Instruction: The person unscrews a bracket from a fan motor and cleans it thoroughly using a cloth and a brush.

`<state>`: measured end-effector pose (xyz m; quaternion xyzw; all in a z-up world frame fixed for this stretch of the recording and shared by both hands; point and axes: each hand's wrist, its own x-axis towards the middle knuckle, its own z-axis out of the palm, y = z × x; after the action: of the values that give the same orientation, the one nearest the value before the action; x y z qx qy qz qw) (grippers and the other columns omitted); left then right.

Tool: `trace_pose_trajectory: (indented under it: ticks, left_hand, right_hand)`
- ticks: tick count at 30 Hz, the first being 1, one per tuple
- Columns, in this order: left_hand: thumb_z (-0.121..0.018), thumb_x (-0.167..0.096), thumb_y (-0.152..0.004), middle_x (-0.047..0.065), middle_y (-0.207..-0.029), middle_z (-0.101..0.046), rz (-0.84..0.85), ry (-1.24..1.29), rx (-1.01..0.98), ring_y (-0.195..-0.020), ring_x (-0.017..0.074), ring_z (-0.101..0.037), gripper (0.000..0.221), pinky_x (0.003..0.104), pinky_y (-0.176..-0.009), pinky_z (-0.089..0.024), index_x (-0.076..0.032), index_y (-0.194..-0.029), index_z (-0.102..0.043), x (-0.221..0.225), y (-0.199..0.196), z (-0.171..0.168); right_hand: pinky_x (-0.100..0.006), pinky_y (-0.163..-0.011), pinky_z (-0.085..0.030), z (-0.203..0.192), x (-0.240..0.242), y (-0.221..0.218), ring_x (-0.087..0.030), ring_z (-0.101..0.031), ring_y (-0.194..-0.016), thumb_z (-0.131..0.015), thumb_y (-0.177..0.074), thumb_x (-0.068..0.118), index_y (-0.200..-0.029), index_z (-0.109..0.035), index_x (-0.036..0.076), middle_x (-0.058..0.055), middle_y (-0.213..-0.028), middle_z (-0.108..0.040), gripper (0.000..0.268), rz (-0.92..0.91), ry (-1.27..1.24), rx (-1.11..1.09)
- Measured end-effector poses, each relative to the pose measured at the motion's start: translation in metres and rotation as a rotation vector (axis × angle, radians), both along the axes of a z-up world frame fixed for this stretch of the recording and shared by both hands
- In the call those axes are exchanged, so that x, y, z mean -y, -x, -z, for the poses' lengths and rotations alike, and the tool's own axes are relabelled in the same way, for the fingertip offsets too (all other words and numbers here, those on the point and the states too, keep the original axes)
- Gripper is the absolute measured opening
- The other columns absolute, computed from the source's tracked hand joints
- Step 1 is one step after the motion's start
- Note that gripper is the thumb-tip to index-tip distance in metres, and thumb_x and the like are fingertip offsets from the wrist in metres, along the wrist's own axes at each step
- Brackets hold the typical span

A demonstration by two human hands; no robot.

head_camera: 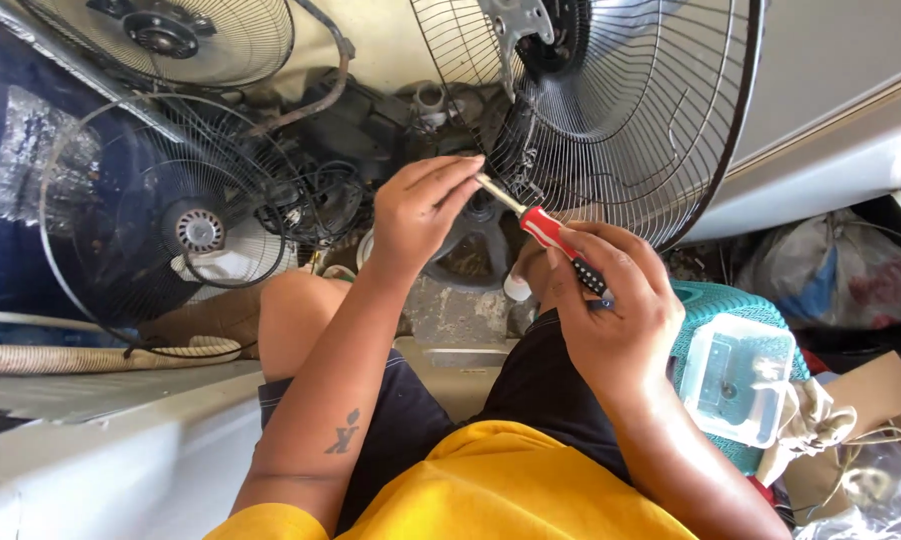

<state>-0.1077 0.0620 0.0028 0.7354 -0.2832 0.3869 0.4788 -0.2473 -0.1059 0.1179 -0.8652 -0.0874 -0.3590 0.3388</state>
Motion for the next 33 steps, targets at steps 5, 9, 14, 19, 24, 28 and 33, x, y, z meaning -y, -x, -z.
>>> trace_pose_trajectory:
  ticks: [5,9,14,19,24,28,33]
  left_hand:
    - [-0.087,-0.004,-0.084,0.000,-0.094,-0.079,-0.005,0.012,-0.041,-0.082,0.0158,-0.077,0.023,0.027,-0.077,-0.064,-0.014,-0.104,-0.084,-0.015,-0.001,-0.002]
    - [-0.087,-0.005,-0.085,0.002,-0.088,-0.079,-0.023,0.102,-0.057,-0.078,0.0191,-0.077,0.018,0.029,-0.074,-0.064,-0.013,-0.100,-0.084,-0.019,-0.003,-0.008]
    - [-0.087,-0.003,-0.085,0.006,-0.089,-0.080,0.031,0.182,-0.115,-0.082,0.0215,-0.078,0.018,0.031,-0.076,-0.064,-0.010,-0.101,-0.083,-0.023,0.005,-0.016]
    - [-0.088,-0.004,-0.084,0.007,-0.089,-0.080,0.010,0.208,-0.153,-0.077,0.0216,-0.078,0.019,0.030,-0.074,-0.064,-0.009,-0.102,-0.082,-0.028,0.009,-0.023]
    - [-0.089,-0.004,-0.083,0.007,-0.083,-0.079,0.116,0.183,-0.210,-0.067,0.0173,-0.076,0.021,0.030,-0.062,-0.064,-0.010,-0.101,-0.081,-0.023,0.016,-0.023]
    - [-0.083,0.006,-0.085,0.013,-0.080,-0.078,0.104,0.110,-0.146,-0.062,0.0231,-0.074,0.025,0.035,-0.059,-0.064,-0.006,-0.106,-0.080,-0.022,0.024,-0.030]
    - [-0.089,0.001,-0.080,0.008,-0.077,-0.075,0.062,-0.089,0.051,-0.065,0.0223,-0.074,0.015,0.030,-0.060,-0.063,-0.007,-0.089,-0.080,-0.030,0.016,-0.011]
  right_hand:
    - [-0.047,-0.078,-0.060,0.002,0.003,0.005,-0.037,-0.075,-0.092,-0.083,-0.090,-0.001,-0.108,-0.079,0.000,-0.018,-0.105,-0.075,0.018,-0.013,-0.006,0.028]
    - [-0.047,-0.082,-0.059,0.009,0.009,0.006,-0.038,-0.074,-0.094,-0.084,-0.091,-0.003,-0.116,-0.076,-0.005,-0.021,-0.108,-0.075,0.026,0.042,0.034,0.148]
    - [-0.047,-0.081,-0.061,0.019,-0.010,-0.008,-0.036,-0.075,-0.090,-0.089,-0.086,0.000,-0.137,-0.053,-0.010,-0.024,-0.101,-0.073,0.063,-0.105,-0.209,0.087]
    - [-0.041,-0.080,-0.058,0.040,-0.014,-0.034,-0.024,-0.065,-0.085,-0.076,-0.098,0.005,-0.124,-0.064,-0.004,-0.019,-0.093,-0.066,0.030,-0.143,-0.526,-0.185]
    - [-0.030,-0.037,-0.042,0.068,-0.027,-0.069,-0.017,-0.049,-0.035,-0.054,-0.078,-0.003,-0.090,-0.065,0.004,-0.010,-0.048,-0.048,0.018,-0.210,-0.867,-0.572]
    - [-0.029,-0.036,-0.037,0.052,-0.035,-0.074,-0.017,-0.048,-0.039,-0.058,-0.090,0.007,-0.098,-0.065,0.002,-0.013,-0.051,-0.051,0.012,-0.322,-0.985,-0.645]
    - [-0.028,-0.029,-0.044,0.042,-0.039,-0.077,-0.015,-0.054,-0.035,-0.085,-0.088,0.020,-0.110,-0.078,0.008,-0.011,-0.054,-0.061,0.026,-0.257,-0.733,-0.721]
